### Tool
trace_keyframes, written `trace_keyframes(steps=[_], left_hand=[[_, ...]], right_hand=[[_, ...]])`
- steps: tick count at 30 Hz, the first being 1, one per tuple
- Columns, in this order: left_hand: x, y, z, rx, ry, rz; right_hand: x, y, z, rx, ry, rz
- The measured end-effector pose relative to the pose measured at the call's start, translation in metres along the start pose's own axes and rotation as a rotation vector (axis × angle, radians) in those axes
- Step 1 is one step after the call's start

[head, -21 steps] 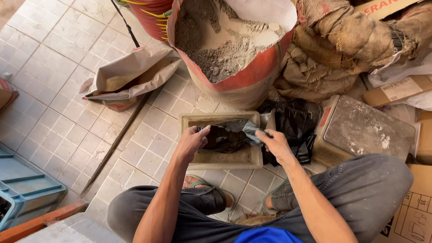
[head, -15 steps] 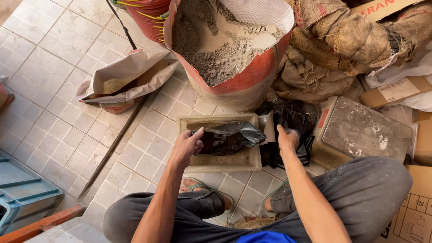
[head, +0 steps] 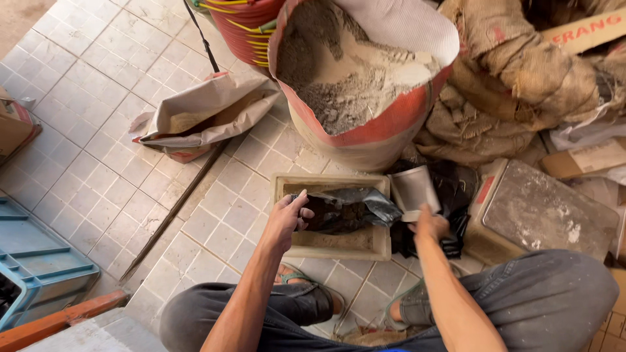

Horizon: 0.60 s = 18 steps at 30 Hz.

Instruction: The person uses a scoop to transfer grey powder from a large bag into a black plastic bag and then ties the plastic bag closed by hand.

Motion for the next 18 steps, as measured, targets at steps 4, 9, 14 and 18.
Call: trace_keyframes(steps=[4, 9, 14, 18], left_hand=[[0.036, 0.013, 0.032, 0.143, 0.0, 0.014], [0.028, 0.012, 0.032, 0.261, -0.073, 0.072], [0.031, 0.018, 0.037, 0.256, -0.1, 0.047], [0.03, 0.021, 0.038, 0.209, -0.104, 0.049]], right_hand=[[0.055, -0.078, -0.113, 0.057, -0.193, 0.2], [0.141, -0.148, -0.285, 0.043, -1.316, 0.58], [0.219, -0.122, -0.405, 0.286, -1.633, 0.429], [0.234, -0.086, -0.462, 0.87, -1.783, 0.697]])
Point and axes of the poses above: each hand's wrist, its own x-axis away from the middle knuckle, its own y-axis out of the palm, z = x × y, the point moved 3 cm from there along -x, towards the middle knuckle, and after that the axes turned 14 degrees about x, right-handed, at the moved point
